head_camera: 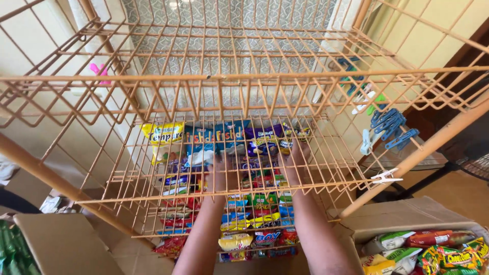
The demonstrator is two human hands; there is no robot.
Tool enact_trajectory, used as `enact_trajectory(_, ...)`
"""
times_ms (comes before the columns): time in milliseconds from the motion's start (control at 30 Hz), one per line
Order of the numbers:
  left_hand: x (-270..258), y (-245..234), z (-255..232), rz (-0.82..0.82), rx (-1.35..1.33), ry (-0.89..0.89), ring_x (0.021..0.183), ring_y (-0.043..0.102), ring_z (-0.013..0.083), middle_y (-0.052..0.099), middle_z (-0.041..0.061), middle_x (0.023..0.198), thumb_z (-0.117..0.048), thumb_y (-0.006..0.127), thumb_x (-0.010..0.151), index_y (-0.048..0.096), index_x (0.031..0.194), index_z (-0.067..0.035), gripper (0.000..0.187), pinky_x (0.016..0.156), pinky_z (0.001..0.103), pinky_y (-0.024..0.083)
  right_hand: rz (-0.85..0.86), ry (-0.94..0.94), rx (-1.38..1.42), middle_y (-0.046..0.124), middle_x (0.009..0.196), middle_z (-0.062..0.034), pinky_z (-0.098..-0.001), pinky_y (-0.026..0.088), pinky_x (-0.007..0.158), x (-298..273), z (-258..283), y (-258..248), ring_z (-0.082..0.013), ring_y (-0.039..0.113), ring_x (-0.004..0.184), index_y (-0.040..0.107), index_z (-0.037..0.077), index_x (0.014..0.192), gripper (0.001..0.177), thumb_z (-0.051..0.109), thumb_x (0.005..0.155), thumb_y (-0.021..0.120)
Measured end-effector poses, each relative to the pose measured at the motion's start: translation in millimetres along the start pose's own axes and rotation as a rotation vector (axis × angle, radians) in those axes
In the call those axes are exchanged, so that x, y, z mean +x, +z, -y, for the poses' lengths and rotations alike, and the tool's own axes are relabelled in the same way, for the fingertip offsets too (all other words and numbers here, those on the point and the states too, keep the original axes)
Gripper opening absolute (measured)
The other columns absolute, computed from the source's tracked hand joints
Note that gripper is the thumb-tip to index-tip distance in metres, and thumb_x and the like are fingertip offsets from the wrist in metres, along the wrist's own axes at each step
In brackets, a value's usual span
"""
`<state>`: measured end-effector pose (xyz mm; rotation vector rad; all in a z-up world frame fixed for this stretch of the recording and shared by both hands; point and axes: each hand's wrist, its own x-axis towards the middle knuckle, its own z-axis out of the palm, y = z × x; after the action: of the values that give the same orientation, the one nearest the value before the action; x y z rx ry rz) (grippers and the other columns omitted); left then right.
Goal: Organizing and restocking snack bags on a wire rack.
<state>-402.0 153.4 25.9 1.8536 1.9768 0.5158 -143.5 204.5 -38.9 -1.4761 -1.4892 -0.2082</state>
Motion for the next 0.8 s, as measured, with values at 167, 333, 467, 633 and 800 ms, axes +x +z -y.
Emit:
enact_trajectory(167, -3, -14, 31, -0.057, -0.02, -0.139, 0.134, 0.041, 0.0588, 0.027, 0.031, 0.155, -0.038, 0.08, 0.079, 0.027, 0.158, -0.02, 0.097, 0.096, 0.063, 0.052, -0.067, -0.061, -0.056, 0.037, 0.137, -0.0286, -0.0577, 0.033, 0.109, 23, -11, 17, -0.0482, 0.039, 0.127, 0.044, 0.014, 0.152, 0.09, 0.03, 0.075, 0.089)
enact_trajectory(333, 50, 51, 99, -0.208, -0.007, 0.021, 0.138, 0.031, 0.0627, 0.023, 0.04, 0.153, -0.03, 0.08, 0.075, 0.026, 0.157, -0.013, 0.1, 0.103, 0.064, 0.045, -0.051, 0.017, 0.009, 0.034, 0.139, -0.0326, -0.0596, 0.031, 0.109, 25, -16, 26, -0.0502, 0.036, 0.129, 0.047, 0.012, 0.147, 0.082, 0.035, 0.08, 0.087)
enact_trajectory(467, 67, 56, 112, -0.356, 0.184, 0.256, 0.138, 0.031, 0.0624, 0.026, 0.033, 0.155, -0.036, 0.083, 0.073, 0.032, 0.149, -0.009, 0.095, 0.108, 0.065, 0.039, -0.024, -0.009, -0.073, 0.036, 0.141, -0.0317, -0.0632, 0.029, 0.11, 29, -19, 27, -0.0501, 0.036, 0.132, 0.049, 0.016, 0.149, 0.078, 0.033, 0.082, 0.085)
enact_trajectory(633, 16, -11, 64, -0.141, -0.085, 0.007, 0.138, 0.034, 0.0573, 0.014, 0.04, 0.159, -0.031, 0.082, 0.073, 0.016, 0.16, -0.012, 0.111, 0.108, 0.057, 0.043, -0.035, -0.07, -0.152, 0.04, 0.139, -0.0294, -0.0652, 0.029, 0.107, 21, 4, 5, -0.0499, 0.037, 0.132, 0.052, 0.016, 0.145, 0.079, 0.03, 0.076, 0.086)
enact_trajectory(800, 22, -14, 83, -0.369, -0.029, -0.072, 0.136, 0.042, 0.0573, 0.034, 0.036, 0.152, -0.039, 0.077, 0.082, 0.023, 0.163, -0.011, 0.101, 0.107, 0.066, 0.045, 0.132, -0.173, -0.021, 0.047, 0.135, -0.0258, -0.0607, 0.038, 0.109, 20, 49, -5, -0.0446, 0.045, 0.129, 0.057, 0.012, 0.142, 0.066, 0.026, 0.083, 0.082)
